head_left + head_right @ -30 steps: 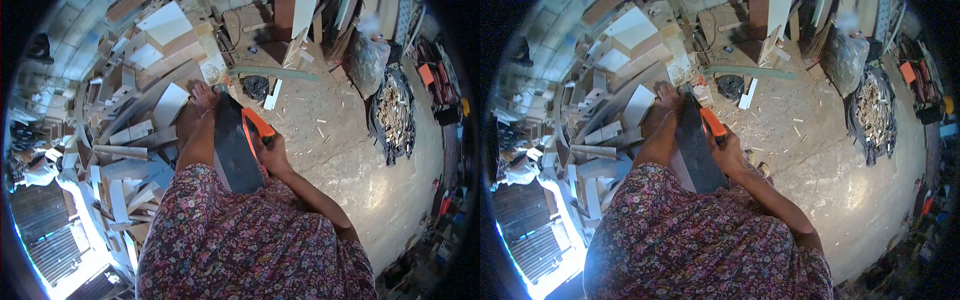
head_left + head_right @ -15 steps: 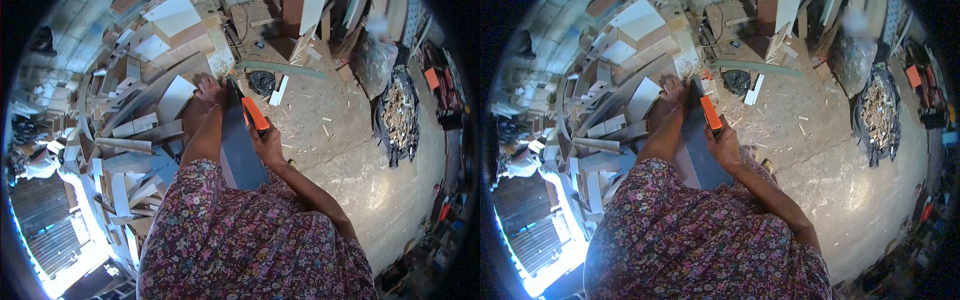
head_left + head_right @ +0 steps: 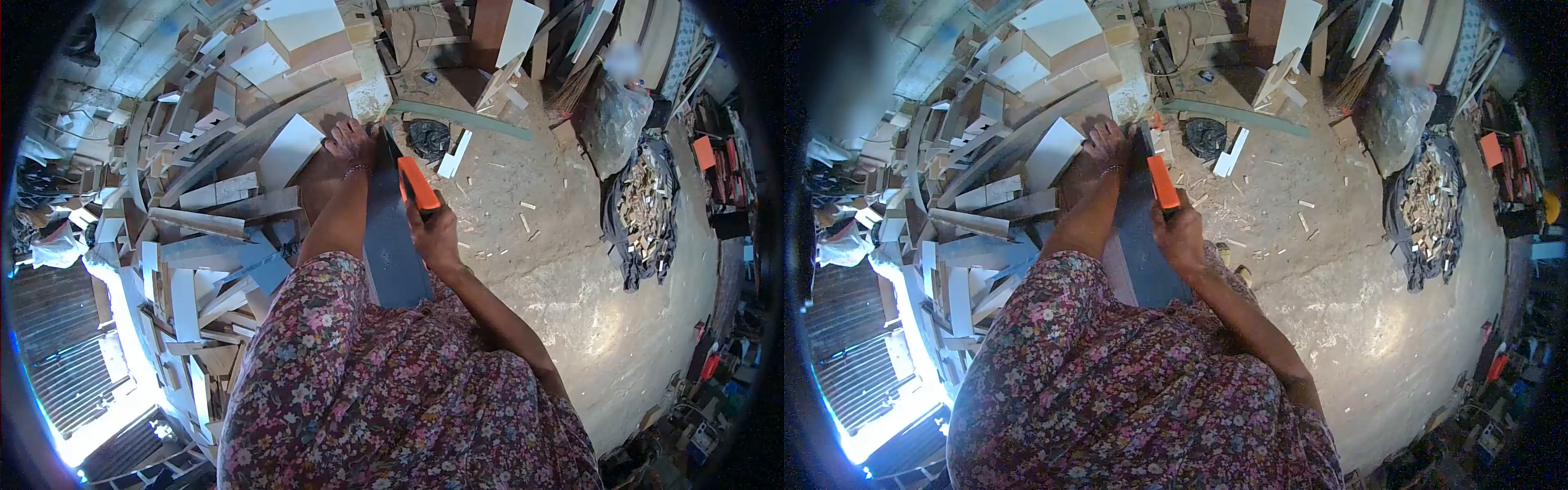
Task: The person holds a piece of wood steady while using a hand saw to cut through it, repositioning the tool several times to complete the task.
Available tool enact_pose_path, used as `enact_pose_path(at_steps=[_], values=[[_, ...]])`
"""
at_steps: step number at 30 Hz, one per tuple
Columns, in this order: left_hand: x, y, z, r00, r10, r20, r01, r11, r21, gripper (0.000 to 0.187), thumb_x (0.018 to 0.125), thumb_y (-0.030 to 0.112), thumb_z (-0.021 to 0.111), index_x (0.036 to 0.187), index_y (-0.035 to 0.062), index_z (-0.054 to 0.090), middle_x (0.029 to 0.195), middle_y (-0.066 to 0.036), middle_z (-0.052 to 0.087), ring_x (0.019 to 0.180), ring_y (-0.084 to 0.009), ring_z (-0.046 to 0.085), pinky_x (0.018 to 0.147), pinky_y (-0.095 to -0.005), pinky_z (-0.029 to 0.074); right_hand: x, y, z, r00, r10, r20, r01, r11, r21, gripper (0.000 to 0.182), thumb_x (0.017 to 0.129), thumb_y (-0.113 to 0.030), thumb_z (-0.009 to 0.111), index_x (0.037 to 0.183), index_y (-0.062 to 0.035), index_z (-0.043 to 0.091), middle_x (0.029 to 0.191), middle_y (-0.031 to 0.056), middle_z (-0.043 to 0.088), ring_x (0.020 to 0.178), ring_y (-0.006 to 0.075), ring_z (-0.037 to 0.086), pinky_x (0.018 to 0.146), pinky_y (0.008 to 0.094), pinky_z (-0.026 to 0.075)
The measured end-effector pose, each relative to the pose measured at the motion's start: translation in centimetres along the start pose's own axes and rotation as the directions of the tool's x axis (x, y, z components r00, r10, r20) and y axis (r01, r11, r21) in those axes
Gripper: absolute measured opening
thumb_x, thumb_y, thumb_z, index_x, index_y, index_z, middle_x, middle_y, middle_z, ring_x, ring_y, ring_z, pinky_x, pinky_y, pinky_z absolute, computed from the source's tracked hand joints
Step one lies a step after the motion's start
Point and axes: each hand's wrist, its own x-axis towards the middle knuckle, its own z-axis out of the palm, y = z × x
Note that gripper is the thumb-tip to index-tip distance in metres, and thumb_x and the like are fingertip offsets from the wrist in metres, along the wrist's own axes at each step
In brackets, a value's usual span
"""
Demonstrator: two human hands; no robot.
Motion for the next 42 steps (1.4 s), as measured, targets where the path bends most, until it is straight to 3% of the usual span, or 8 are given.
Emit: enact_pose_path(at_steps=[5,7,9,17,20,34,36,42], values=[[-0.8,0.3,-0.1,1.0,0.02,0.012,-0.02,0.999,0.029,0.049,0.068,0.052,0.056,0.091,0.0082,0.056,0.094,-0.008,0.051,0.091,-0.0237,0.046,0.074,-0.0445,0.034,-3.1,0.3,-2.6,0.997,-0.078,-0.011,0.078,0.997,0.029,0.021,0.081,-0.017,0.057,0.087,0.0026,0.05,0.057,0.0099,0.051,0.053,0.0115,0.047,0.048,0.0282,0.039],[0.3,0.0,-0.7,1.0,0.003,-0.012,-0.002,0.998,0.056,0.05,0.069,0.051,0.056,0.093,0.0078,0.056,0.097,-0.009,0.051,0.093,-0.0241,0.046,0.075,-0.0447,0.033,-3.7,-1.3,-3.9,0.996,0.067,0.054,-0.069,0.997,0.038,0.019,0.081,-0.015,0.057,0.087,0.0025,0.05,0.056,0.0056,0.049,0.054,0.0095,0.045,0.048,0.0265,0.038],[0.3,0.2,-1.4,0.982,-0.023,0.187,0.024,1.0,-0.002,0.053,0.07,0.051,0.055,0.1,0.0071,0.055,0.104,-0.01,0.049,0.097,-0.0246,0.044,0.077,-0.0454,0.033,-4.7,-1.3,-4.2,0.984,0.166,0.065,-0.173,0.978,0.117,0.018,0.081,-0.013,0.057,0.086,0.0023,0.05,0.056,0.0043,0.048,0.055,0.0091,0.045,0.049,0.0257,0.038],[0.2,-0.1,-0.1,0.997,-0.022,0.071,0.023,1.0,-0.017,0.051,0.07,0.051,0.055,0.097,0.0071,0.056,0.104,-0.011,0.049,0.098,-0.0255,0.043,0.075,-0.046,0.034,-5.5,-1.7,-4.4,0.992,0.118,0.041,-0.121,0.989,0.086,0.016,0.079,-0.01,0.057,0.085,0.0033,0.05,0.063,0.0078,0.053,0.058,0.0121,0.048,0.053,0.0286,0.04],[0.5,-0.1,-0.4,0.963,-0.045,0.264,0.074,0.992,-0.102,0.051,0.07,0.051,0.053,0.098,0.0079,0.055,0.107,-0.013,0.047,0.103,-0.0269,0.041,0.079,-0.0502,0.034,-1.6,3.6,-1.0,0.99,0.139,0.028,-0.141,0.981,0.135,0.017,0.079,-0.011,0.058,0.085,0.0035,0.051,0.06,0.0065,0.051,0.056,0.0103,0.046,0.051,0.027,0.04],[0.1,0.2,0.0,0.975,-0.035,0.219,0.049,0.997,-0.06,0.056,0.07,0.052,0.053,0.105,0.0085,0.052,0.109,-0.015,0.048,0.101,-0.029,0.043,0.079,-0.0509,0.036,-5.7,-3.3,-3.9,0.999,0.001,0.05,0.004,0.995,-0.099,0.021,0.08,-0.013,0.058,0.088,0.0031,0.049,0.06,0.0087,0.053,0.057,0.011,0.049,0.052,0.0288,0.042],[0.4,0.3,-0.2,0.989,-0.042,0.143,0.051,0.997,-0.058,0.056,0.07,0.051,0.053,0.106,0.008,0.052,0.109,-0.015,0.048,0.102,-0.0291,0.043,0.079,-0.0508,0.036,-7.0,-3.8,-5.7,0.978,0.194,0.077,-0.203,0.969,0.144,0.019,0.082,-0.011,0.056,0.091,0.0033,0.049,0.068,0.0073,0.055,0.063,0.0108,0.05,0.056,0.0272,0.042],[-0.1,0.2,0.1,0.983,-0.039,0.178,0.049,0.998,-0.048,0.056,0.073,0.051,0.051,0.108,0.0073,0.051,0.114,-0.016,0.046,0.108,-0.0298,0.04,0.08,-0.0501,0.035,-7.6,-3.4,-4.7,0.978,0.188,0.091,-0.195,0.978,0.075,0.016,0.083,-0.008,0.054,0.091,0.0039,0.05,0.073,0.0066,0.054,0.07,0.0103,0.049,0.061,0.0254,0.041]])
